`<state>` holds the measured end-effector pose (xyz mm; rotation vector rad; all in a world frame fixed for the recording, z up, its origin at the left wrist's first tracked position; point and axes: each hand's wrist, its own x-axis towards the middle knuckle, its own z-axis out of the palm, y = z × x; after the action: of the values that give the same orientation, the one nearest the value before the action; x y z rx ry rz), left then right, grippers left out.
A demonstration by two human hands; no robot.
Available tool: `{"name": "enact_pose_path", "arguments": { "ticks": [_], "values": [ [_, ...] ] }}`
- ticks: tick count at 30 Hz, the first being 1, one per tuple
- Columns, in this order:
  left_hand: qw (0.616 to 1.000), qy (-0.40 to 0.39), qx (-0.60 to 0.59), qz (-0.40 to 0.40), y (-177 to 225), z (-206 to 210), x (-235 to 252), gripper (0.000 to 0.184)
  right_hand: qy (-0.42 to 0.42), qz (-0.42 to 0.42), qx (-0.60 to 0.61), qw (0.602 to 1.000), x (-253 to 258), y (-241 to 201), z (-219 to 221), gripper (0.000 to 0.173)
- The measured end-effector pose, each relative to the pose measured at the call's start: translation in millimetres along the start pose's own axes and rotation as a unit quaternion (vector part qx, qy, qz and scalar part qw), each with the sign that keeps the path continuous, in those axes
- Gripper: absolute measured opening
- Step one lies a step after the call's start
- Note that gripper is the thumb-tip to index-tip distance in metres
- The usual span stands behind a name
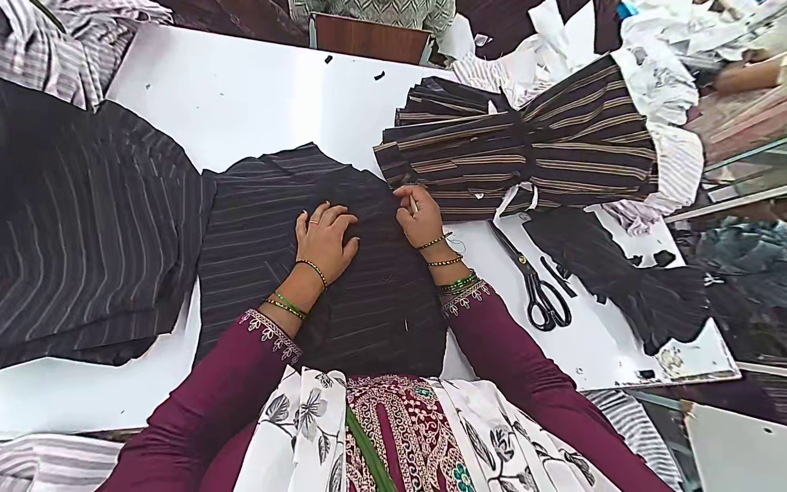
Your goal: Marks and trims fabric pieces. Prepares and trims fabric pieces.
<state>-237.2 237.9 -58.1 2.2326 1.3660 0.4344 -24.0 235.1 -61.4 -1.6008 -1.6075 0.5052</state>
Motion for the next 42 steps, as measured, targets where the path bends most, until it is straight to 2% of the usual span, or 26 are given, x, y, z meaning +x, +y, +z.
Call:
{"name": "enact_pose_path", "arguments": {
  "ticks": [2, 5, 8, 14, 18, 21, 23, 25, 26, 27, 29, 32, 33, 37, 42],
  "values": [
    [1.0, 0.011, -0.024, 0.017, -0.5, -0.2, 0.5, 0.02, 0.005, -0.023, 0.008, 1.0, -1.4, 2.6, -0.5, 0.035],
    [0.997, 0.029, -0.055, 0.034, -2.3, 1.4, 0.7, 0.009, -0.045, -0.084, -0.048, 0.994, -0.6, 2.3, 4.1, 0.032],
    [0.995, 0.045, -0.069, 0.048, -3.7, 2.5, -0.3, 0.006, -0.089, -0.094, -0.12, 0.984, 3.3, -6.7, 6.3, 0.019],
    [0.977, 0.106, -0.15, 0.11, -12.7, 5.7, -5.6, 0.008, -0.052, -0.177, -0.153, 0.971, -16.7, -7.3, -7.6, 0.015],
    [0.98, 0.055, -0.136, 0.134, -9.8, 5.7, -7.4, 0.007, -0.075, -0.133, -0.162, 0.975, -36.1, 1.4, -13.9, 0.016],
    [0.985, 0.032, -0.112, 0.13, -7.0, 4.5, -5.4, 0.01, -0.064, -0.06, -0.06, 0.994, -38.6, -7.0, -23.6, 0.024],
    [0.987, 0.023, -0.111, 0.115, -6.2, 2.3, -4.9, 0.016, -0.107, -0.013, -0.007, 0.994, -39.5, -13.3, -29.9, 0.035],
    [0.987, 0.025, -0.116, 0.108, -6.9, 2.9, -4.9, 0.025, -0.192, 0.036, -0.029, 0.98, -38.3, -23.1, -33.1, 0.048],
    [0.986, 0.028, -0.122, 0.109, -7.3, 3.9, -4.5, 0.03, -0.226, 0.052, -0.058, 0.971, -35.8, -27.5, -32.0, 0.046],
    [0.986, 0.026, -0.129, 0.107, -7.5, 4.1, -3.6, 0.036, -0.239, 0.057, -0.082, 0.966, -32.5, -30.8, -29.7, 0.035],
    [0.986, 0.023, -0.134, 0.094, -7.4, 4.4, -4.0, 0.057, -0.219, 0.05, -0.089, 0.97, -26.0, -33.0, -24.6, 0.021],
    [0.998, -0.03, -0.036, 0.035, 3.0, 2.7, -24.5, 0.099, -0.195, 0.051, -0.075, 0.977, -13.6, -33.0, -21.9, 0.023],
    [0.998, -0.06, 0.013, 0.02, 10.6, 2.7, -36.6, 0.106, -0.202, 0.064, -0.082, 0.974, -9.3, -33.4, -21.8, 0.025],
    [0.957, -0.255, 0.142, -0.015, 38.6, -9.3, -65.3, 0.113, -0.251, 0.107, -0.142, 0.952, 1.0, -34.6, -16.4, 0.03],
    [0.933, -0.308, 0.183, 0.035, 46.7, -12.8, -29.4, 0.108, -0.24, 0.146, -0.175, 0.944, 9.4, -45.7, -15.9, 0.023]
  ]
}}
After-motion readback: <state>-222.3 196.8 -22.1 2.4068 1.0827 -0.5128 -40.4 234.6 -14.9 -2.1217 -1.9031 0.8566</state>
